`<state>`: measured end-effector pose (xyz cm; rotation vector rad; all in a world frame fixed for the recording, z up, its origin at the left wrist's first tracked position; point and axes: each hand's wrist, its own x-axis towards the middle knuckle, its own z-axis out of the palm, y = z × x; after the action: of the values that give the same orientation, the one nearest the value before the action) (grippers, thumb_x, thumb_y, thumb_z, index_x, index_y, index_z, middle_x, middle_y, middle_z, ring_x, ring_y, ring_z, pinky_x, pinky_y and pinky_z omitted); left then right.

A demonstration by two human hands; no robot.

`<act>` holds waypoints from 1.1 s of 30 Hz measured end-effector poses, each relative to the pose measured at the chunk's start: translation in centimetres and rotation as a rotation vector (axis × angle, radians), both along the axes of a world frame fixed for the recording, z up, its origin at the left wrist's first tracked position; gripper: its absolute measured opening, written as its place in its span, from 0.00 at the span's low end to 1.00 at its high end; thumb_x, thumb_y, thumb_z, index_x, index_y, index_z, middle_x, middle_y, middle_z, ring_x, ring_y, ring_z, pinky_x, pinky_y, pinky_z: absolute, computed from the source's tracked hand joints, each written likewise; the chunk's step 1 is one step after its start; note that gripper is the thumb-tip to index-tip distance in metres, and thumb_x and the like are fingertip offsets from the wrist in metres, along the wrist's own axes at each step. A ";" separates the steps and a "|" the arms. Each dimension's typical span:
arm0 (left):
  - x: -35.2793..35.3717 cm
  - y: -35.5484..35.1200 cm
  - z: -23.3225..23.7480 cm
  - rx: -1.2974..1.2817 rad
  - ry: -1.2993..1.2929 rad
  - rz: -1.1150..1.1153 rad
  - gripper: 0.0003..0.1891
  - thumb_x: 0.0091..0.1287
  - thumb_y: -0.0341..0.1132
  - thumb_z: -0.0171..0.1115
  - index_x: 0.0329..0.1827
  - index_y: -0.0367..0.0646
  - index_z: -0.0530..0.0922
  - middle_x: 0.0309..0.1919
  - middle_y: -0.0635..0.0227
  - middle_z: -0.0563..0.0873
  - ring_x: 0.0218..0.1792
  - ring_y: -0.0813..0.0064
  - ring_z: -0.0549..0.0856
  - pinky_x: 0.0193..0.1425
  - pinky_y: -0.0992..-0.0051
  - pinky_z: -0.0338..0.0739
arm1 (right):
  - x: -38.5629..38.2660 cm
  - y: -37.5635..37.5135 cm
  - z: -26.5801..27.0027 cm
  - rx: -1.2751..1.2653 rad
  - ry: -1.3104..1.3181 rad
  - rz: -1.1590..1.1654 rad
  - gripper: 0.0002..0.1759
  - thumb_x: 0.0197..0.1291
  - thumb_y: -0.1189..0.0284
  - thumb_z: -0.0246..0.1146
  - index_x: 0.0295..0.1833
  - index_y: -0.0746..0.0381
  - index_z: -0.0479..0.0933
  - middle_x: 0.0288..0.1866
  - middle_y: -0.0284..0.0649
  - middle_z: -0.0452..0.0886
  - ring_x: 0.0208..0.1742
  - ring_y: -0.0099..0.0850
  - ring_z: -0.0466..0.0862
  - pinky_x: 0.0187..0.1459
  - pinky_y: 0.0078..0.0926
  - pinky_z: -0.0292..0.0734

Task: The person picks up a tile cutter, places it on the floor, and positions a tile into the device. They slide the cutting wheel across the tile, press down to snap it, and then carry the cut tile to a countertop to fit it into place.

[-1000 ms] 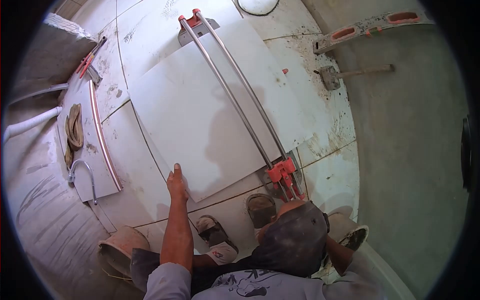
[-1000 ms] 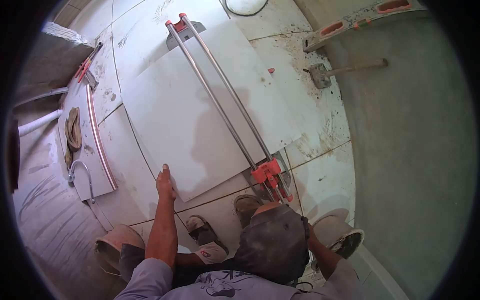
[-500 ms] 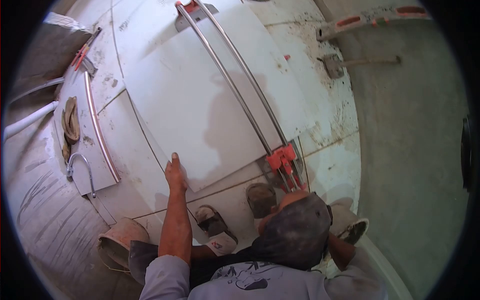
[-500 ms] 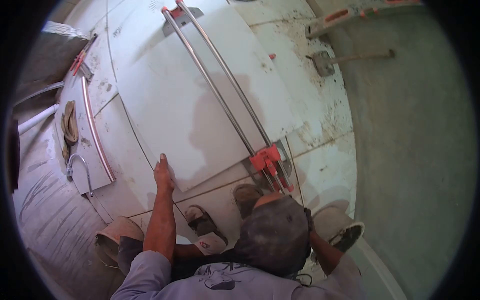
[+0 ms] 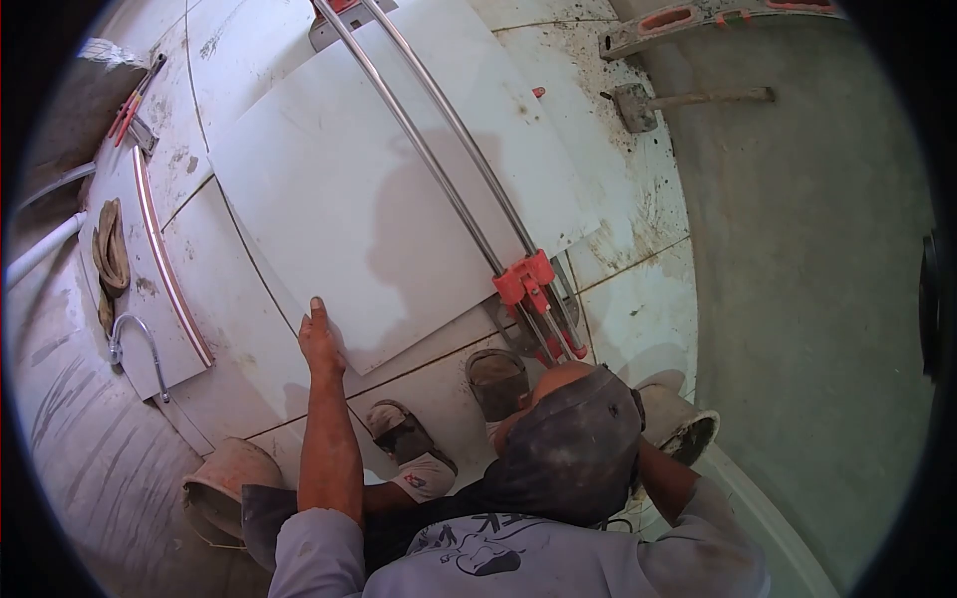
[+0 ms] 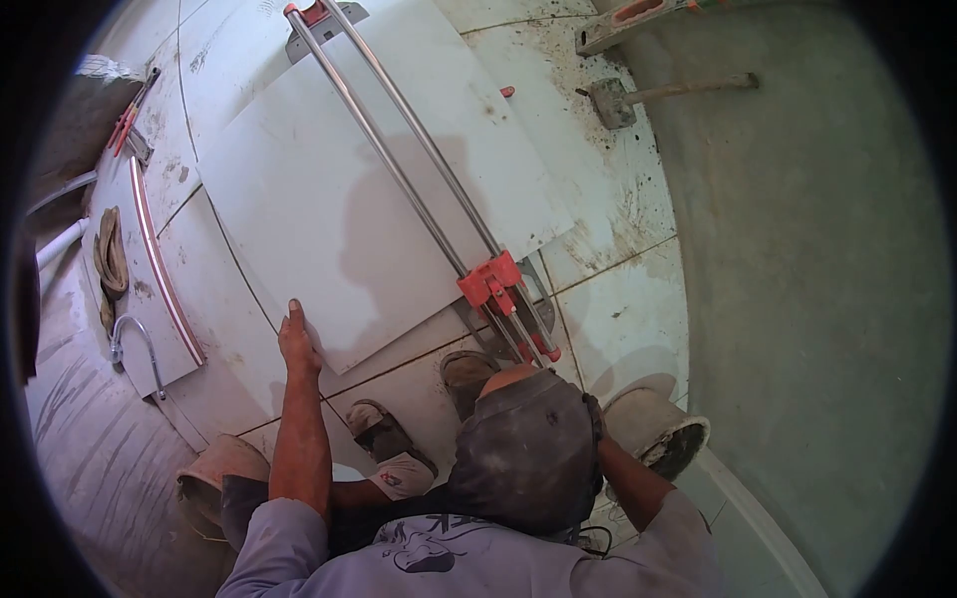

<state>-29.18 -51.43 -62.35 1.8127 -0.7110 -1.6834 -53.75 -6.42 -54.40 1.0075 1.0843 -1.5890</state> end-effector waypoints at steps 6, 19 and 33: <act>0.5 -0.1 -0.3 -0.001 -0.025 -0.015 0.20 0.64 0.49 0.63 0.24 0.52 0.62 0.20 0.80 0.68 0.21 0.86 0.66 0.25 0.81 0.66 | -1.2 -2.7 2.3 0.284 0.083 0.288 0.17 0.68 0.61 0.50 0.51 0.63 0.73 0.43 0.37 0.78 0.40 0.29 0.78 0.37 0.25 0.75; 2.0 -0.2 -1.7 0.050 -0.028 -0.072 0.19 0.64 0.50 0.61 0.36 0.42 0.72 0.33 0.66 0.80 0.35 0.73 0.80 0.43 0.70 0.77 | -2.4 -6.6 6.4 0.346 0.256 0.865 0.15 0.64 0.63 0.53 0.47 0.62 0.72 0.38 0.39 0.79 0.39 0.28 0.79 0.39 0.27 0.74; 0.7 -0.2 -0.5 0.012 -0.055 -0.034 0.20 0.63 0.49 0.64 0.27 0.47 0.65 0.23 0.76 0.72 0.23 0.83 0.70 0.29 0.79 0.71 | -3.6 -12.6 9.9 0.380 0.468 1.475 0.13 0.60 0.64 0.57 0.44 0.62 0.71 0.33 0.40 0.80 0.38 0.28 0.80 0.41 0.29 0.73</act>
<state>-28.46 -51.64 -62.81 1.8713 -0.7604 -1.6694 -57.33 -18.99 -44.49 -0.1442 1.8345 -0.3598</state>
